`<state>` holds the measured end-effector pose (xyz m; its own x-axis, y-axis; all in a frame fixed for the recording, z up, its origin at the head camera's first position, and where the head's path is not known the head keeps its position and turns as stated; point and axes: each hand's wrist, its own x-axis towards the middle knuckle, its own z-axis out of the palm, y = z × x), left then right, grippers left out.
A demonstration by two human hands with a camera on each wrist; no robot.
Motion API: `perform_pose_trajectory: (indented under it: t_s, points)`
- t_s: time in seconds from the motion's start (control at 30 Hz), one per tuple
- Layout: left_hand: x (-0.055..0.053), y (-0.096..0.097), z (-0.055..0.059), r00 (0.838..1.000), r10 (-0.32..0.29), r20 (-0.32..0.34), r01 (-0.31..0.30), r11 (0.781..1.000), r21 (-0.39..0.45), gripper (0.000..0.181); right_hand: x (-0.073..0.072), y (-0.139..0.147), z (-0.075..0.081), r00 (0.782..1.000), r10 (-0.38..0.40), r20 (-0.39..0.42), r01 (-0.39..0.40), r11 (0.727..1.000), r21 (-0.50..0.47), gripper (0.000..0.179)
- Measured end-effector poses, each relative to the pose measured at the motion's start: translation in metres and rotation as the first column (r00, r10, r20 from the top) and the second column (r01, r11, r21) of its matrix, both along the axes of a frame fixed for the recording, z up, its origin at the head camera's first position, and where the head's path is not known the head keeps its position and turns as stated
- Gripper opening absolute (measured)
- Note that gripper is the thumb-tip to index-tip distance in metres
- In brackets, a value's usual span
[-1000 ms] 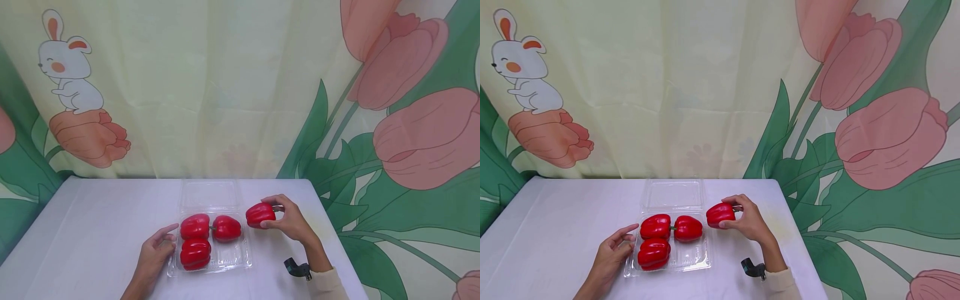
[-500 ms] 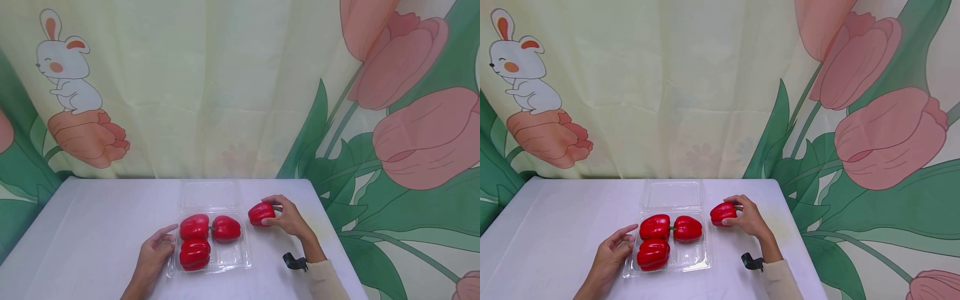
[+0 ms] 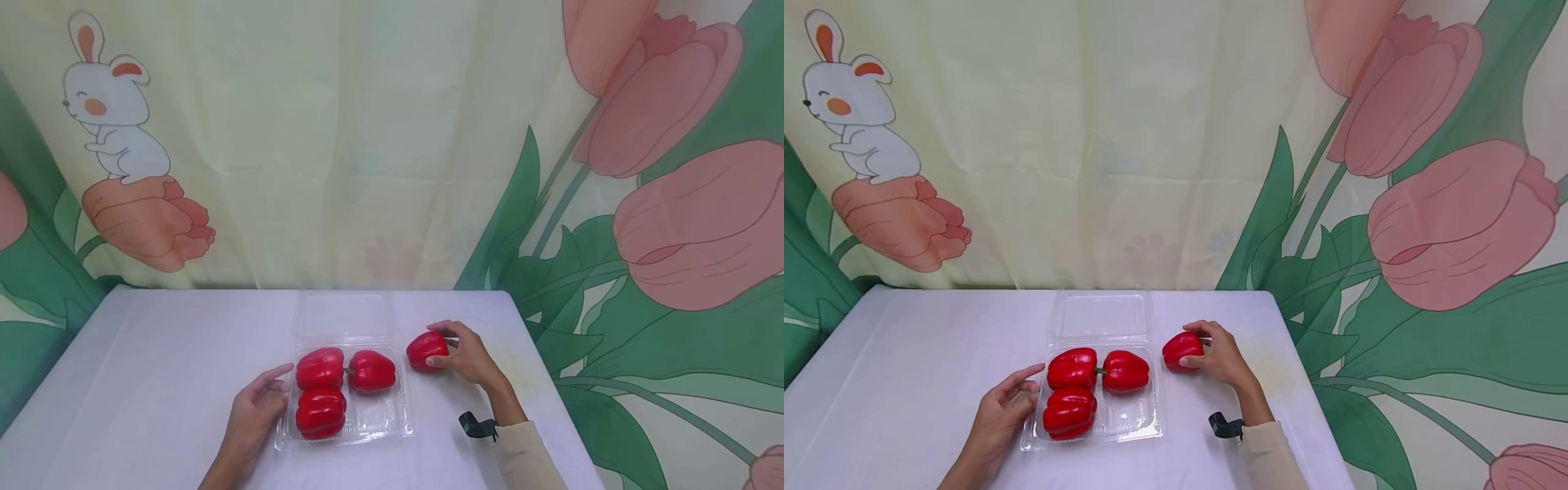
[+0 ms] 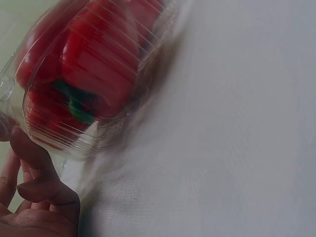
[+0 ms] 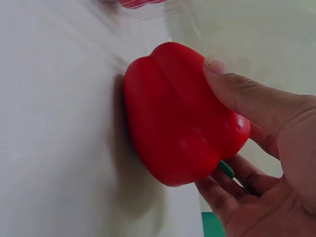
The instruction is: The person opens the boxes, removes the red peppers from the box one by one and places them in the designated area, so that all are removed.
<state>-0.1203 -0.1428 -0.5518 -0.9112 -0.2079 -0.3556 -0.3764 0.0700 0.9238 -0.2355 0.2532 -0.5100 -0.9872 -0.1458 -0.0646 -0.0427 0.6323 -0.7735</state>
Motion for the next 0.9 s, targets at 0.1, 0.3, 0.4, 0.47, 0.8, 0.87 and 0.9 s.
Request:
perform_pose_trajectory:
  t_s: [0.1, 0.3, 0.4, 0.47, 0.8, 0.87, 0.9]
  points:
    - [0.0, 0.0, -0.001, 1.0, -0.007, 0.004, 0.007, 1.0, -0.014, 0.062, 0.001, 0.001, -0.001, 1.0, -0.007, 0.003, 0.007, 1.0, 0.018, 0.073]
    - [-0.001, 0.0, 0.0, 1.0, -0.012, -0.004, 0.012, 1.0, -0.013, 0.063, 0.004, 0.002, -0.001, 1.0, -0.013, 0.004, 0.013, 0.999, 0.037, 0.077]
    - [0.0, -0.001, 0.001, 1.0, -0.013, -0.011, 0.013, 1.0, -0.009, 0.062, 0.005, 0.002, 0.0, 1.0, -0.016, 0.004, 0.016, 0.999, 0.032, 0.079]
    - [-0.001, -0.001, 0.002, 1.0, -0.011, -0.016, 0.011, 1.0, -0.003, 0.062, 0.006, 0.001, 0.002, 1.0, -0.024, -0.005, 0.024, 0.999, 0.039, 0.08]
    - [-0.001, -0.001, 0.001, 0.999, -0.006, -0.033, 0.006, 1.0, 0.008, 0.061, 0.015, -0.015, 0.025, 0.995, -0.018, -0.098, 0.025, 0.997, 0.066, 0.082]
    - [-0.001, -0.001, 0.001, 1.0, -0.004, -0.029, 0.004, 1.0, 0.004, 0.061, 0.019, -0.02, 0.03, 0.993, -0.012, -0.117, 0.019, 0.998, 0.054, 0.083]
    - [-0.001, -0.001, 0.001, 1.0, -0.004, -0.026, 0.004, 1.0, 0.002, 0.061, 0.022, -0.023, 0.033, 0.992, -0.01, -0.127, 0.016, 0.999, 0.048, 0.083]
